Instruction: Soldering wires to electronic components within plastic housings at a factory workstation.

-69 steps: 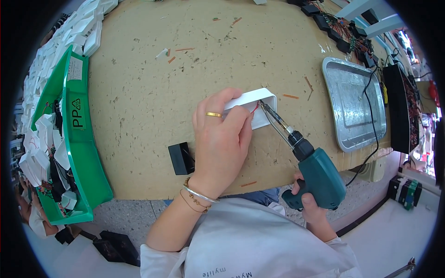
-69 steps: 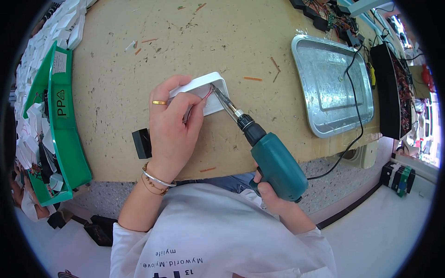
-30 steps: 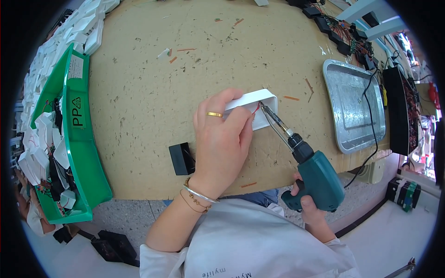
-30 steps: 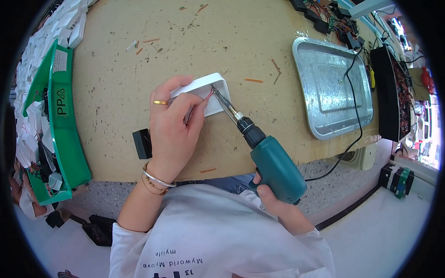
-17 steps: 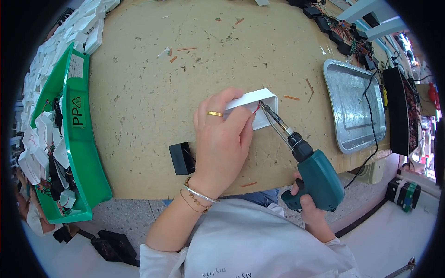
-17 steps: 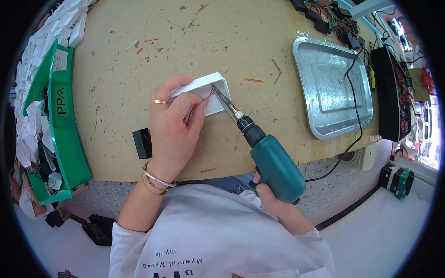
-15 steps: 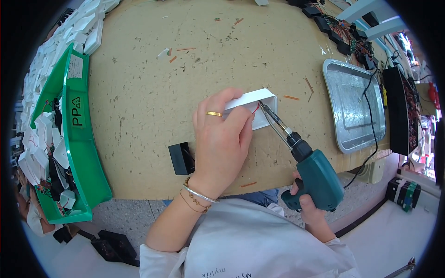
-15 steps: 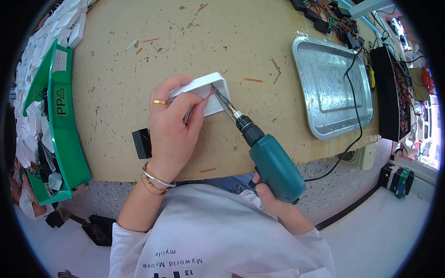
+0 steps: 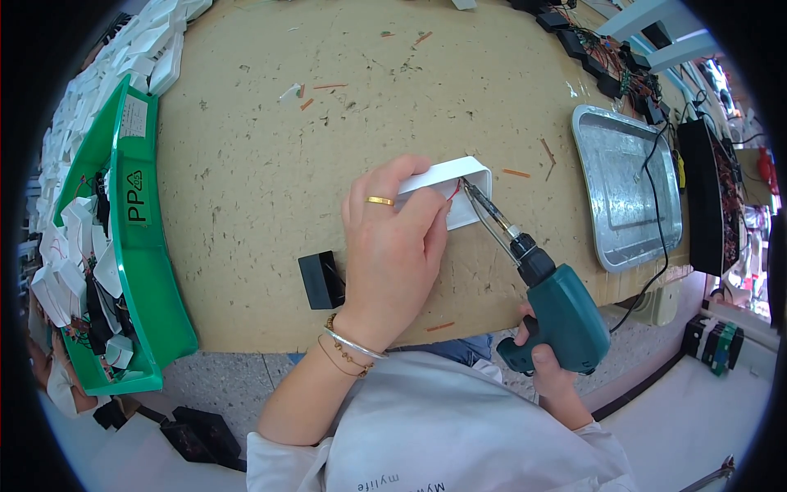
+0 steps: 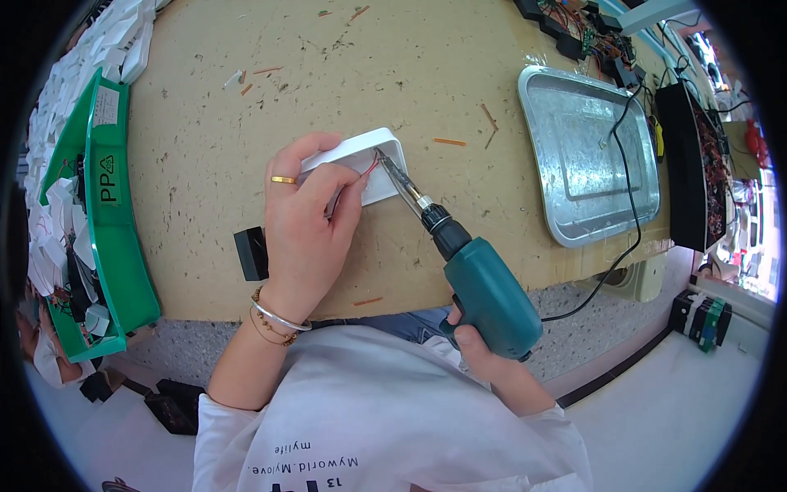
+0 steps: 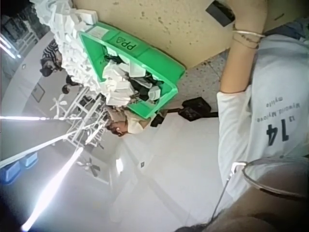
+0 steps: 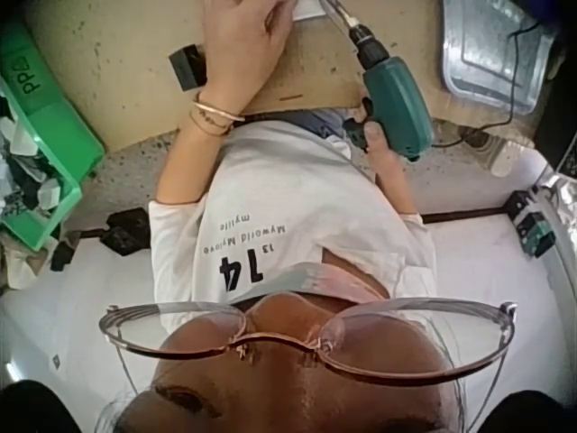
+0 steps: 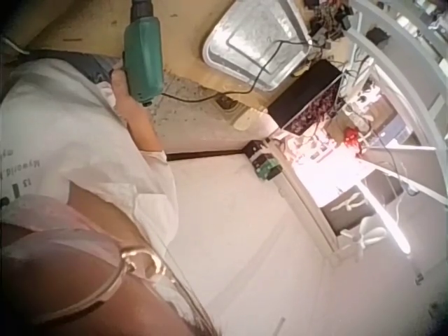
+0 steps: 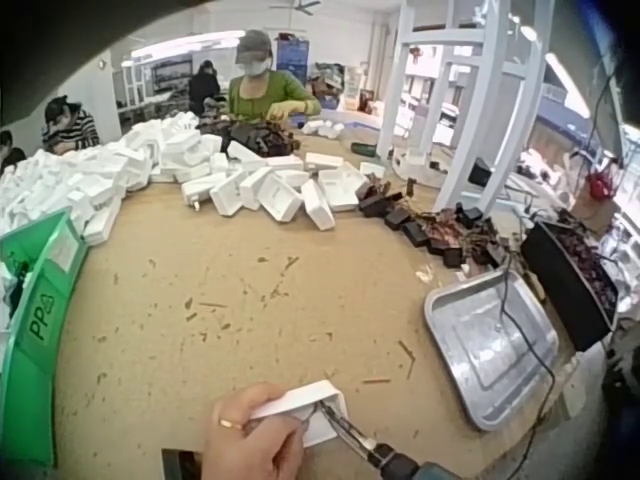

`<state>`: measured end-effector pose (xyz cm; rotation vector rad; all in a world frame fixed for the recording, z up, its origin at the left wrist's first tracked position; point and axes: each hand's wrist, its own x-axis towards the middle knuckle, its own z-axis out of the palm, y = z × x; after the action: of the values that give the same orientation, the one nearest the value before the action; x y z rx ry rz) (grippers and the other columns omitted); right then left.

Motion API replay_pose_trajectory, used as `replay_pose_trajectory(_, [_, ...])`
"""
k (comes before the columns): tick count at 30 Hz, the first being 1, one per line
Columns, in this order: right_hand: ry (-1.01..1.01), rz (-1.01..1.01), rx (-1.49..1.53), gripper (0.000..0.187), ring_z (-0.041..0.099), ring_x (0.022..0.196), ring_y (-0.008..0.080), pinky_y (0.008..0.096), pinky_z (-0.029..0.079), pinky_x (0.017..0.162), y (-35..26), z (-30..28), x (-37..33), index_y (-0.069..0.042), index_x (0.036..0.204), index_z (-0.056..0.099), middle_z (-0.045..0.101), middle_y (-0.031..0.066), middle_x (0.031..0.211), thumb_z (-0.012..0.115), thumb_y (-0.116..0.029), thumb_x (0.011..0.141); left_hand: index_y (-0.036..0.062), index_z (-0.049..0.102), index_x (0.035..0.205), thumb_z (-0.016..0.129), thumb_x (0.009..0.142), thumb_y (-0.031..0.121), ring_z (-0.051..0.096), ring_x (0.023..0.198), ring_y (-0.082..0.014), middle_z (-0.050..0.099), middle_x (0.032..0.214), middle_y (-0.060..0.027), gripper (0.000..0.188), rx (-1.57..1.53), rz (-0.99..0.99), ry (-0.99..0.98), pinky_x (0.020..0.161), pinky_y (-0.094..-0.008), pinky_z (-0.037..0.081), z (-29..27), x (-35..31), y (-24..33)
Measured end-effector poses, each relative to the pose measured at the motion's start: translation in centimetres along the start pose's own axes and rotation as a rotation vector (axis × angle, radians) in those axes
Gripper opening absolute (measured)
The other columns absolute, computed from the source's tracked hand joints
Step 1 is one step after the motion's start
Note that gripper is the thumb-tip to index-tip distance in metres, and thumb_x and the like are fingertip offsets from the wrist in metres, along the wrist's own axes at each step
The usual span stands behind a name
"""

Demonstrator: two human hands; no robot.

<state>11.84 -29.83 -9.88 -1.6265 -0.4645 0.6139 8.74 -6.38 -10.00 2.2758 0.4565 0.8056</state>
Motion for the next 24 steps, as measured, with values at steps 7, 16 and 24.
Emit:
replay_pose_trajectory(7, [0.004,-0.001,-0.003,0.065,0.054,0.073,0.0144,0.0296,0.043,0.066,-0.09,0.04,-0.03,0.006,0.119,0.049,0.057,0.0140,0.110,0.064,-0.043,0.080,0.0051,0.059,0.079,0.065,0.074,0.003,0.050,0.098,-0.0305,0.054,0.110,-0.0099,0.008,0.001,-0.007,-0.004,0.084,-0.0402,0.038,-0.02,0.00,0.04])
replay_pose_trajectory(16, [0.074,-0.002,0.099,0.066,0.055,0.069,0.0158,0.0287,0.045,0.064,-0.07,0.09,-0.24,0.005,0.114,0.052,0.057,0.0155,0.107,0.067,-0.047,0.076,0.0048,0.059,0.078,0.065,0.074,0.003,0.050,0.098,-0.0307,0.055,0.110,-0.0103,0.008,-0.007,-0.017,-0.004,0.084,-0.0407,0.039,0.02,-0.02,-0.02])
replay_pose_trajectory(24, [0.104,-0.017,0.276,0.065,0.056,0.068,0.0178,0.0269,0.047,0.063,0.14,-0.05,-0.14,0.005,0.109,0.053,0.051,0.0174,0.104,0.069,-0.047,0.074,0.0046,0.057,0.077,0.065,0.072,0.002,0.050,0.098,-0.0310,0.055,0.110,-0.0112,0.010,-0.014,-0.027,-0.014,0.085,-0.0407,0.039,-0.02,-0.08,-0.08])
